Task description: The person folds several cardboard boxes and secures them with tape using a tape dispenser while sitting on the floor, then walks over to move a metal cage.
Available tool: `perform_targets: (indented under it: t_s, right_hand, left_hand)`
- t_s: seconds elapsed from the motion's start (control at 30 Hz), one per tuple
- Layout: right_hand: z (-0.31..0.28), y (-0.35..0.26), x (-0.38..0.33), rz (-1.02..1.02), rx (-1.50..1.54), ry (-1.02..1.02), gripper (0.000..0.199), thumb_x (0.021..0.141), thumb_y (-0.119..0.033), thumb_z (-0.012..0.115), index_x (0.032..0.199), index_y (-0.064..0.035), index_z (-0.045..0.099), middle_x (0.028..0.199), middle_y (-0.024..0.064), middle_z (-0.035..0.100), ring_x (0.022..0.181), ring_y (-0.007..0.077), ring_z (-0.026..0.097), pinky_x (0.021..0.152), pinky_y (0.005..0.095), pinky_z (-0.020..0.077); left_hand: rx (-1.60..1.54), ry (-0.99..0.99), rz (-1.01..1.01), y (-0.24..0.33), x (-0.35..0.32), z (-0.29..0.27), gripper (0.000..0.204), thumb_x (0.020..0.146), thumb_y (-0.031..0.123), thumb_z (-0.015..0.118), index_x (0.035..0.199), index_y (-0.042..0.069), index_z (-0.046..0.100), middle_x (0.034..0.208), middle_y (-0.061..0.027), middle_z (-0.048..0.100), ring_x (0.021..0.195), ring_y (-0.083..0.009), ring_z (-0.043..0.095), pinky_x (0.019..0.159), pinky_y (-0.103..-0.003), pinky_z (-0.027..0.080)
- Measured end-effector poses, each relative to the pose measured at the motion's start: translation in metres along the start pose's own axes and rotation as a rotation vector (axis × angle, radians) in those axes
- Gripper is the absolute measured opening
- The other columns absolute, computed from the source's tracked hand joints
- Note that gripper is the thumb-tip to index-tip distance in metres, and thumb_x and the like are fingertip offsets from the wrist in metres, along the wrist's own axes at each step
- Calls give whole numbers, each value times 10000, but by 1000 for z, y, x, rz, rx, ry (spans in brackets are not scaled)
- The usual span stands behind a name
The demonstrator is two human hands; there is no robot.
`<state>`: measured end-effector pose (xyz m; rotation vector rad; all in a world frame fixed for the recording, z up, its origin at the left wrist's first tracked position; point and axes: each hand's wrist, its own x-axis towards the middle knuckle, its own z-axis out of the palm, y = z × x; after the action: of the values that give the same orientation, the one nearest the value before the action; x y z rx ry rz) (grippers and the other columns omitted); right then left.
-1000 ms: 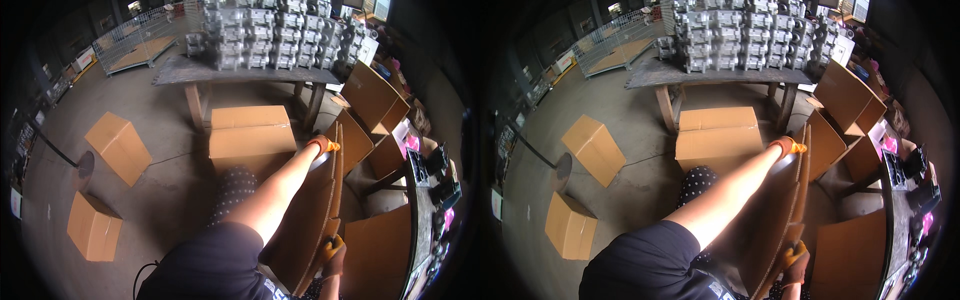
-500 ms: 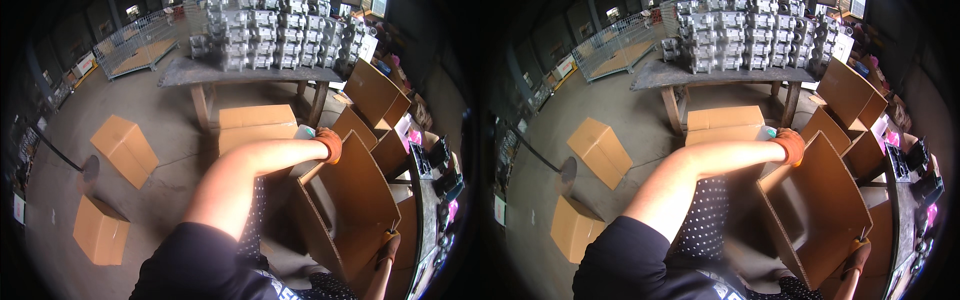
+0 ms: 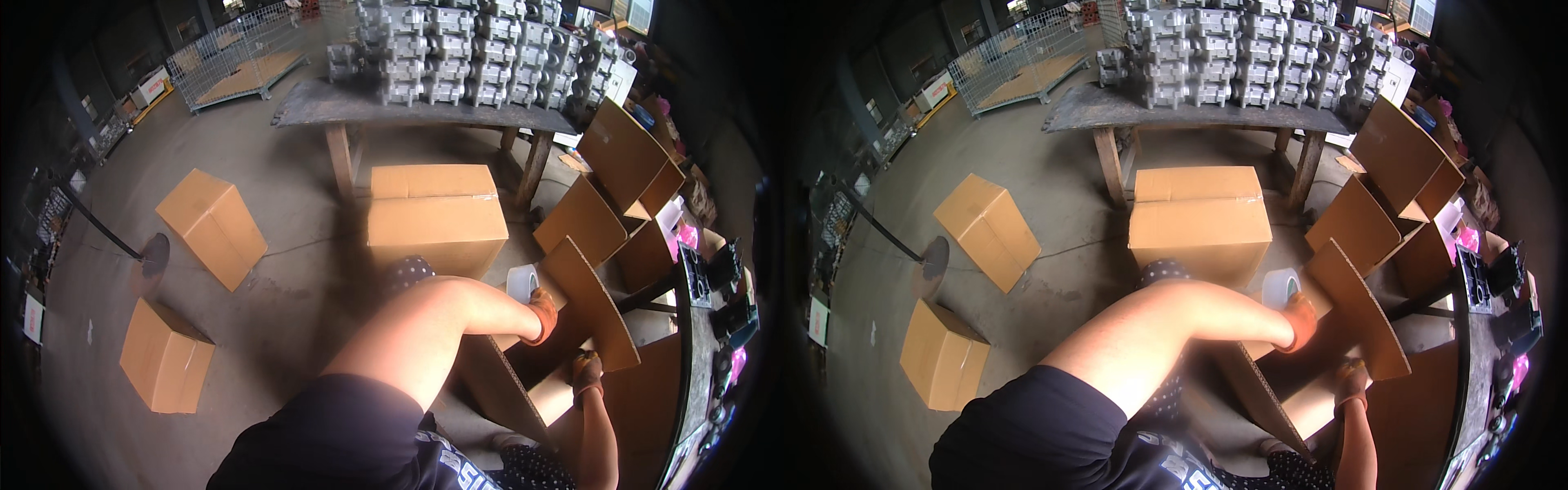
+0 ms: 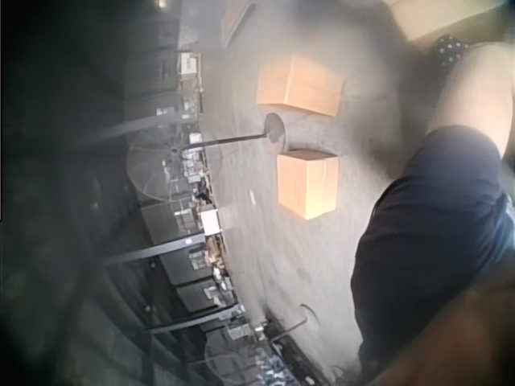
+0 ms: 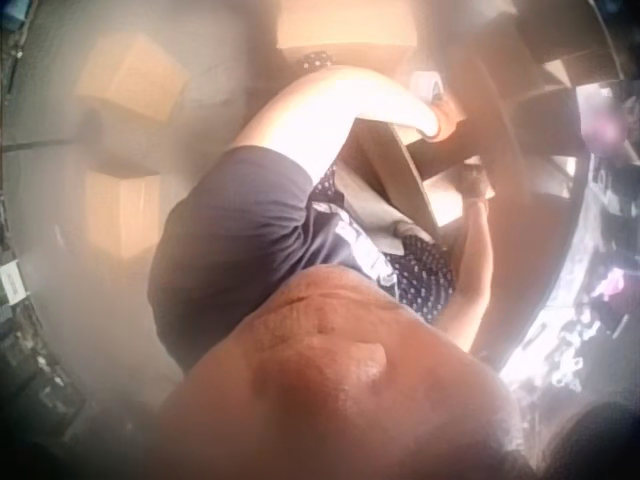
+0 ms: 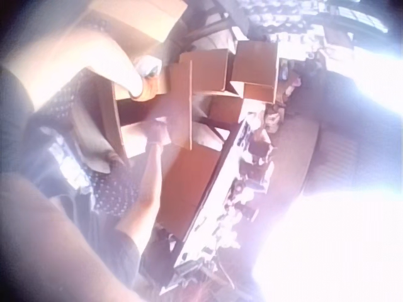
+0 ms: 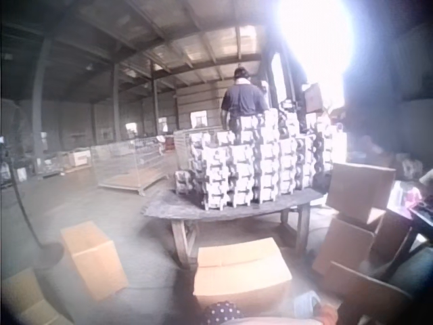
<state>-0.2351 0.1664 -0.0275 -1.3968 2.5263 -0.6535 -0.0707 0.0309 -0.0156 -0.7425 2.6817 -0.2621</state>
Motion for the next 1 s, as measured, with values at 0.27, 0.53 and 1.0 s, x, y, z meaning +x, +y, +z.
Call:
perform_targets:
  t_s: [0.27, 0.53, 1.0]
  right_hand:
    - [7, 1, -7, -43, -69, -150, 342, 822, -233, 529, 1128, -81, 517, 969, 198, 626, 889, 373, 599, 777, 440, 458]
    - [-84, -12, 35, -245, -599, 354, 461, 793, -334, 612, 1204, -153, 506, 786, 133, 627, 685, 315, 608, 691, 424, 443]
    - [-158, 22, -13, 126, -449, -322, 252, 709, -235, 637, 845, -28, 687, 879, 215, 647, 838, 346, 641, 725, 409, 495]
  left_hand:
    - [-464, 255, -28, -102, -35, -19, 271, 803, 206, 589, 989, 13, 625, 1031, -155, 622, 986, -220, 587, 841, -334, 464]
    - [-2234, 426, 42, -65, -224, -57, 295, 896, 158, 538, 1127, -25, 531, 1046, -104, 629, 991, -187, 597, 904, -301, 455]
    - [-1173, 109, -266, -103, -48, 20, 369, 760, 416, 682, 831, 55, 655, 713, -84, 643, 622, -160, 573, 569, -316, 439]
